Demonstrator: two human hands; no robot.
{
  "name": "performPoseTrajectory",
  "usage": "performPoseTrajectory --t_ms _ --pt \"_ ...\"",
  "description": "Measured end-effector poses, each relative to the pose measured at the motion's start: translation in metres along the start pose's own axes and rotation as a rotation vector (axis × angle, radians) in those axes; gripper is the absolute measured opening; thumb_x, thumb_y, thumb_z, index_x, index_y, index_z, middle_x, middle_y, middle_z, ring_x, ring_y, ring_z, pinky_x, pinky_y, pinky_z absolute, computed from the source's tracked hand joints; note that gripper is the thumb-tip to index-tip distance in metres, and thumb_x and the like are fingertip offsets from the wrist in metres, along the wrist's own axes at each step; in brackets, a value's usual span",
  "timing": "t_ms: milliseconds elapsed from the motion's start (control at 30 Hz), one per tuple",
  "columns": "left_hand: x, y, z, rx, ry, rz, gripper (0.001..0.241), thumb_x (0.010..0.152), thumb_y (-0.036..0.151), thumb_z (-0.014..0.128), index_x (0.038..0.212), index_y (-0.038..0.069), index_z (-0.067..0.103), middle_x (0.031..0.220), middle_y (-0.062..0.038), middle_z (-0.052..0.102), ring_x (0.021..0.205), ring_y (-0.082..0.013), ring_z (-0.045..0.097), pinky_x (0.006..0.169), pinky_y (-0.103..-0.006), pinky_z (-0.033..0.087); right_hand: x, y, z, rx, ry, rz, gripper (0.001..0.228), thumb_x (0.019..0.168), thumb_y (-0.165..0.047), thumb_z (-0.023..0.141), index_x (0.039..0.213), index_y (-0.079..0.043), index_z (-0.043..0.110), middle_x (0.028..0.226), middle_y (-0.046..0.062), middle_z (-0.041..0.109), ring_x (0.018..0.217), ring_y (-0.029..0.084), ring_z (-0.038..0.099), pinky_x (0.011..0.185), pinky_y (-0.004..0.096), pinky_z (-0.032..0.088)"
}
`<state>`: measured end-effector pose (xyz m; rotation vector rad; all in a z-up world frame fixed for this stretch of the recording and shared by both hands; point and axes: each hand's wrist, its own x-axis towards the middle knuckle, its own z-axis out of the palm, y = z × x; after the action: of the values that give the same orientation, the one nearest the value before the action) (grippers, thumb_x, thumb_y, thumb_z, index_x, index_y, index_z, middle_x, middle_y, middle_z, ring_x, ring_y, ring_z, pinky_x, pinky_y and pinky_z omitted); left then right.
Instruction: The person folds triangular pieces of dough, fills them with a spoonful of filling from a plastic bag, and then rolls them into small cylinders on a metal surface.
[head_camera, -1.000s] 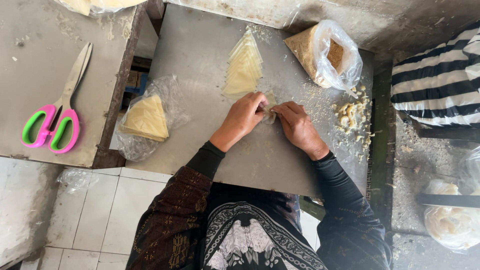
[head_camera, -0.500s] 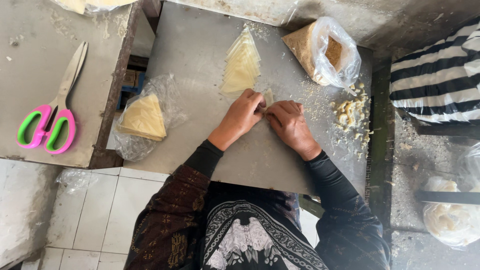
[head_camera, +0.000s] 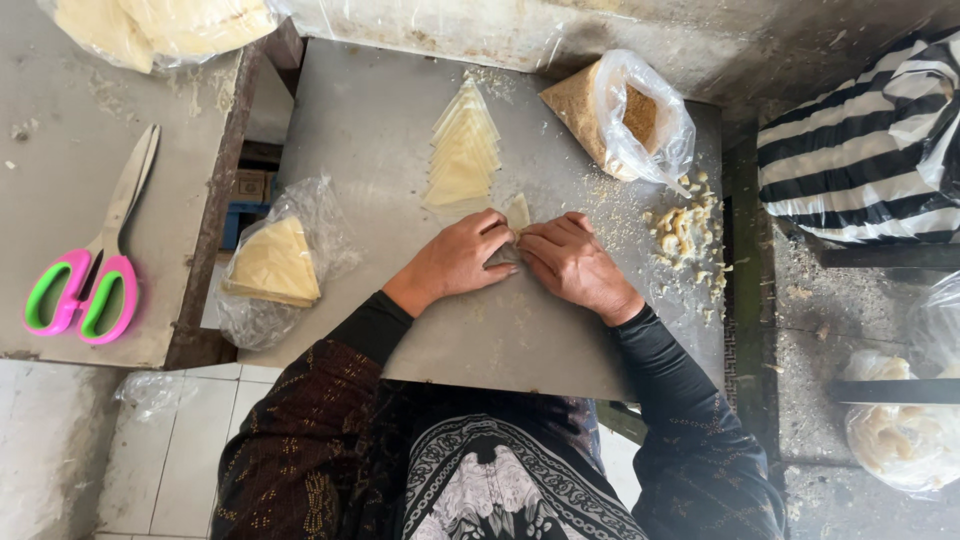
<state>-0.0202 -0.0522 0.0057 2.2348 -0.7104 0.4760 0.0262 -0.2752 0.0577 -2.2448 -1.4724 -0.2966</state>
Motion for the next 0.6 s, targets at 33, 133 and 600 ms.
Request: performPoseTrajectory --t_ms 33,133,600 --pt "0.0010 -0.0003 0.0000 0.010 -0.025 -0.011 0.028 0.080 0.016 0.081 0.100 0.003 0.066 0.103 -0.010 0.062 0.091 -0.0293 0.067 0.078 -0.0389 0.058 0.0007 -0.0001 -0.0004 0.029 0.011 0.003 0.026 0.084 -0.009 0.078 0.109 -0.006 0.071 0.111 0.008 0.071 0.102 0.026 0.067 0.097 0.039 0.045" --pt "0.0025 -0.0005 0.0014 0.077 -0.041 0.011 0.024 0.084 0.017 0.080 0.099 0.005 0.066 0.103 -0.009 0.062 0.093 -0.0274 0.067 0.078 -0.0373 0.058 0.0016 -0.0006 -0.0018 0.069 0.004 -0.011 0.031 0.079 -0.014 0.079 0.107 -0.003 0.069 0.108 0.011 0.069 0.100 0.030 0.066 0.095 0.041 0.045" --pt "-0.0052 -0.0094 0.0064 0.221 -0.037 0.116 0.018 0.089 0.010 0.073 0.102 0.003 0.064 0.104 -0.009 0.063 0.094 -0.0255 0.069 0.079 -0.0356 0.059 0.0017 -0.0064 0.0056 0.037 0.052 0.008 0.039 0.079 -0.016 0.081 0.112 0.000 0.068 0.107 0.014 0.069 0.096 0.031 0.066 0.094 0.042 0.046"
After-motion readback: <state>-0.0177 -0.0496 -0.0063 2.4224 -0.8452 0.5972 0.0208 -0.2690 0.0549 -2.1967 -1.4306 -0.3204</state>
